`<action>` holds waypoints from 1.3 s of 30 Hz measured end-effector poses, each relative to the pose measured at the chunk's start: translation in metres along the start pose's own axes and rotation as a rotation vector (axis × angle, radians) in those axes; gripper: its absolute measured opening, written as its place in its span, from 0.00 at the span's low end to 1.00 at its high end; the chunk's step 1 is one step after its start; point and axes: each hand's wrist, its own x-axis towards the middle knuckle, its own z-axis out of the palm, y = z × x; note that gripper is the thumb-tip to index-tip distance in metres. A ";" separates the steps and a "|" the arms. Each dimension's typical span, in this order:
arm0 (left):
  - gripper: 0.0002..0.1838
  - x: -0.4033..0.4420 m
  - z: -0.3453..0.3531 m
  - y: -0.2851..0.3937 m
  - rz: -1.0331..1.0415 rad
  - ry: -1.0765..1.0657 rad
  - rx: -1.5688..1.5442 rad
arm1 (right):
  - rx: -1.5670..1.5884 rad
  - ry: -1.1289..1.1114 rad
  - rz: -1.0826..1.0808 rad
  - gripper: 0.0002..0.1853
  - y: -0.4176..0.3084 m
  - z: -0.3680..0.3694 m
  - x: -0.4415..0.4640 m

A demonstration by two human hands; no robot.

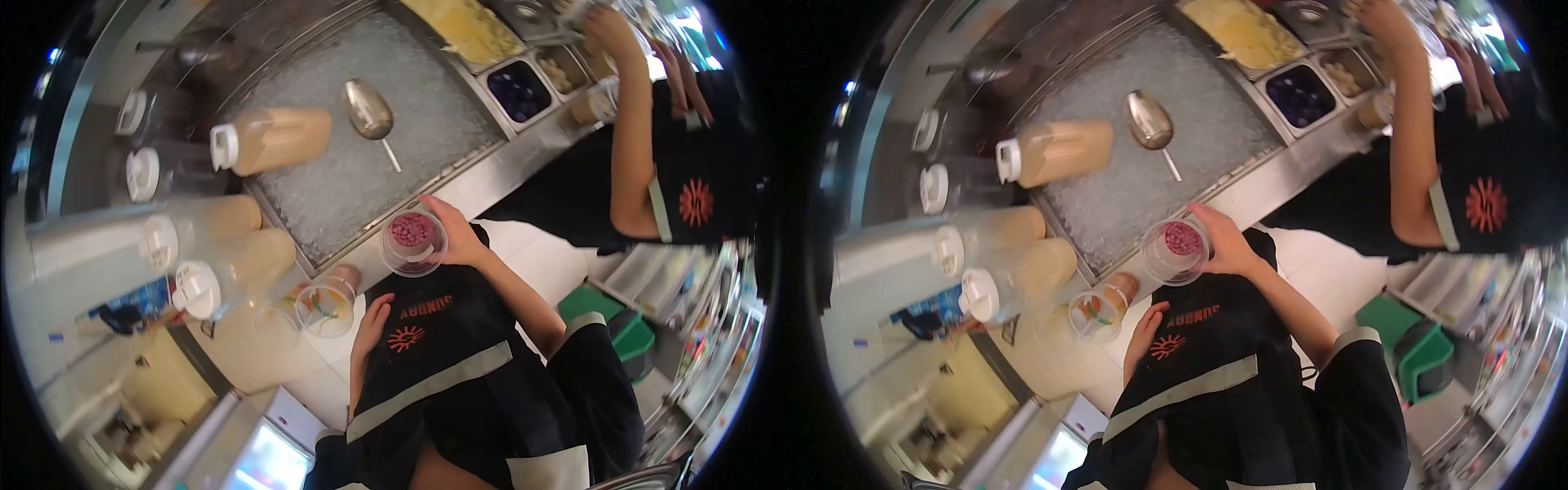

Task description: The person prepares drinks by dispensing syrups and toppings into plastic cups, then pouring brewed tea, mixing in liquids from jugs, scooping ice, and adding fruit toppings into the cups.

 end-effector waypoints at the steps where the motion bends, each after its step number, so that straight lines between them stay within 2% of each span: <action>1: 0.18 -0.003 0.010 0.010 0.022 0.017 -0.011 | 0.090 -0.072 -0.012 0.48 0.001 0.002 0.005; 3: 0.20 -0.014 0.025 0.031 0.051 0.065 -0.046 | 0.187 -0.180 -0.041 0.46 0.000 0.006 0.013; 5: 0.29 -0.012 0.039 0.052 0.213 0.167 -0.025 | 0.199 -0.197 -0.029 0.43 -0.005 0.006 0.020; 6: 0.41 -0.009 0.045 0.057 0.229 0.272 -0.080 | 0.217 -0.216 -0.047 0.42 -0.009 0.005 0.022; 7: 0.41 -0.006 0.051 0.066 0.240 0.266 -0.096 | 0.198 -0.221 -0.050 0.42 -0.015 0.002 0.025; 9: 0.49 -0.002 0.059 0.103 0.626 0.610 0.173 | 0.230 -0.321 -0.129 0.42 -0.031 -0.007 0.030; 10: 0.49 -0.004 0.059 0.117 0.635 0.606 0.160 | 0.215 -0.321 -0.129 0.42 -0.041 -0.012 0.031; 12: 0.53 -0.003 0.051 0.138 0.815 0.649 0.232 | 0.254 -0.332 -0.273 0.41 -0.060 -0.020 0.040; 13: 0.53 0.000 0.046 0.142 0.830 0.660 0.229 | 0.246 -0.333 -0.290 0.41 -0.065 -0.024 0.044; 15: 0.52 -0.004 0.036 0.145 0.968 0.672 0.482 | 0.296 -0.342 -0.169 0.39 -0.081 -0.032 0.045; 16: 0.52 -0.005 0.033 0.146 0.963 0.685 0.483 | 0.320 -0.416 -0.120 0.37 -0.091 -0.043 0.053; 19: 0.53 -0.002 0.032 0.146 0.705 0.385 0.466 | 0.179 -0.356 -0.112 0.35 -0.050 -0.022 0.034; 20: 0.53 -0.001 0.035 0.144 0.617 0.329 0.334 | 0.203 -0.368 -0.077 0.34 -0.038 -0.016 0.029; 23: 0.53 0.003 0.038 0.148 0.501 0.305 0.418 | 0.171 -0.358 -0.107 0.34 -0.018 -0.003 0.022; 24: 0.53 0.004 0.038 0.150 0.506 0.307 0.424 | 0.172 -0.352 -0.112 0.34 -0.020 -0.005 0.025; 26: 0.51 0.004 0.035 0.159 0.482 0.309 0.533 | 0.109 -0.474 -0.172 0.42 -0.028 -0.013 0.036; 27: 0.51 -0.002 0.034 0.164 0.519 0.309 0.555 | 0.096 -0.440 -0.193 0.42 -0.023 -0.018 0.038; 29: 0.49 -0.009 0.023 0.186 0.609 0.348 0.725 | -0.302 -0.481 -0.187 0.42 0.004 -0.033 0.054; 30: 0.49 -0.009 0.014 0.209 0.688 0.358 0.760 | -0.302 -0.353 -0.099 0.36 0.008 -0.046 0.074; 31: 0.47 -0.014 0.006 0.234 0.719 0.369 0.787 | -0.329 -0.285 -0.132 0.36 0.007 -0.063 0.109; 33: 0.45 -0.023 -0.003 0.291 0.774 0.381 0.835 | -0.217 0.223 -0.126 0.30 -0.010 -0.102 0.175; 35: 0.37 -0.019 -0.009 0.367 1.014 0.604 0.998 | 0.021 0.633 -0.230 0.23 -0.054 -0.159 0.249; 36: 0.34 -0.018 -0.009 0.395 1.098 0.670 1.008 | -0.065 0.932 -0.387 0.20 -0.079 -0.189 0.281; 37: 0.31 -0.013 -0.008 0.430 1.167 0.724 1.019 | -0.007 1.065 -0.359 0.18 -0.097 -0.220 0.312; 38: 0.29 -0.009 -0.004 0.463 1.248 0.762 1.035 | -0.040 1.297 -0.393 0.20 -0.106 -0.251 0.344; 39: 0.27 -0.003 0.002 0.493 1.328 0.796 1.046 | -0.044 1.415 -0.317 0.24 -0.120 -0.278 0.365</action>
